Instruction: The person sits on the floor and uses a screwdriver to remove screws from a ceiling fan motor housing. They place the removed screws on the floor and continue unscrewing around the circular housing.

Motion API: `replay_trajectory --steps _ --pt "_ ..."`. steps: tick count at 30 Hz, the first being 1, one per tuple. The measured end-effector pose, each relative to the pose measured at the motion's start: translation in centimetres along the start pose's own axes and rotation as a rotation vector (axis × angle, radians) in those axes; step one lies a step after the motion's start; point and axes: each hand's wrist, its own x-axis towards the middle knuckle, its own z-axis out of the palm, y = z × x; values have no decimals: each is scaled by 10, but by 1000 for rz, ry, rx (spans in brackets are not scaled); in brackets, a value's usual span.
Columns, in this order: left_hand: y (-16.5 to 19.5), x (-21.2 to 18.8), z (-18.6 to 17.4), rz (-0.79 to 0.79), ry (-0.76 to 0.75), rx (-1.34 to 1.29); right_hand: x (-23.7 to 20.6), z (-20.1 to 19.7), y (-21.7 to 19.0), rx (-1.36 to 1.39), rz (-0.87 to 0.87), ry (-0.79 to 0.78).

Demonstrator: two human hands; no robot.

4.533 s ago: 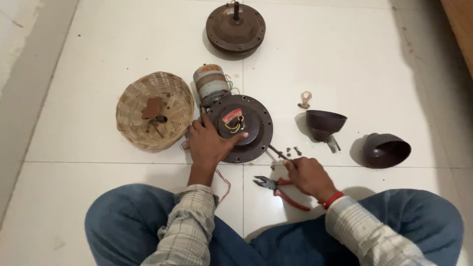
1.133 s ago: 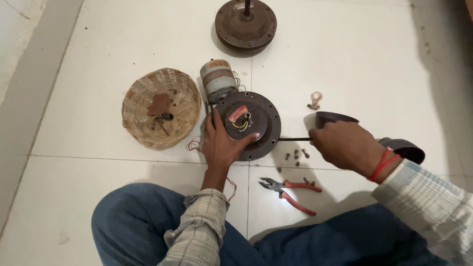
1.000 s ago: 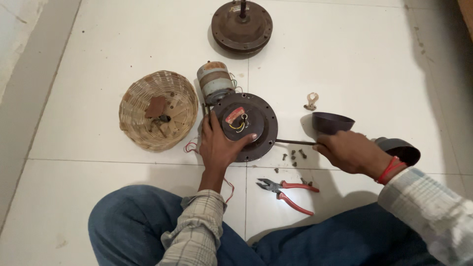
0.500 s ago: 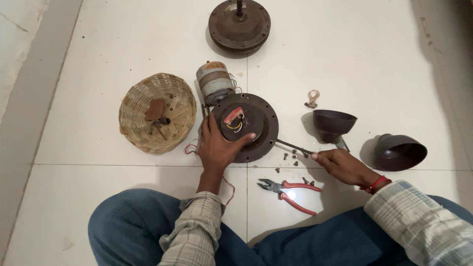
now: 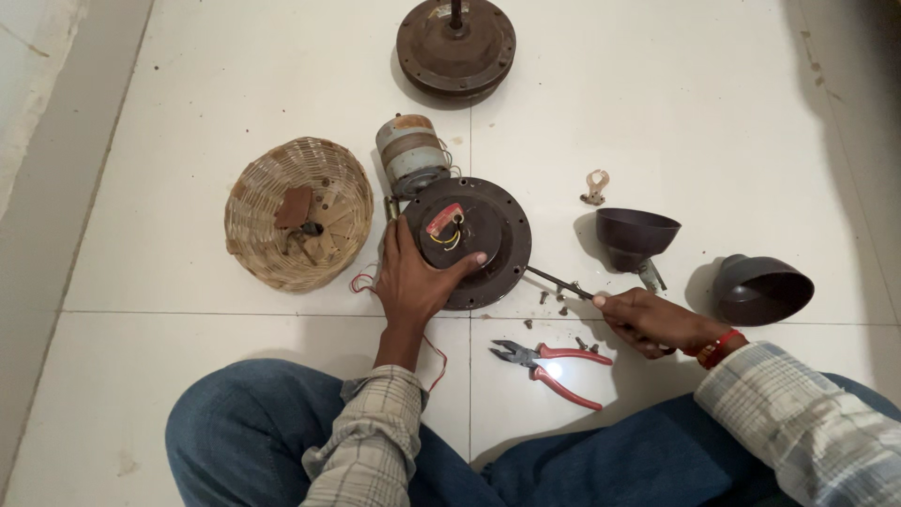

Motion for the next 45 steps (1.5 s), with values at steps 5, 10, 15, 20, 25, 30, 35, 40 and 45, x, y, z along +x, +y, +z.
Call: replay_trajectory --steps 5,10,15,20,25,30,35,40,45 --pt "1 0 -1 -16 -19 3 3 -3 5 51 33 -55" --pt "0 -1 -1 -8 -4 -12 3 -2 6 105 34 -75" --pt "1 -2 1 -4 -1 -2 -10 7 -5 -217 -216 190" --pt "3 -2 0 4 9 8 -41 28 -23 -787 -269 564" --pt "3 -4 2 5 28 25 -62 38 -38 -891 -240 566" --pt "5 -9 7 -43 58 46 -61 53 -39 -880 -256 520" --pt "7 -16 9 -55 119 86 -55 60 -38 -800 -234 522" --pt "15 -24 12 -111 139 105 -54 58 -36 -721 -145 495" --pt "22 -40 13 -149 131 161 -48 66 -34 -666 -236 521"
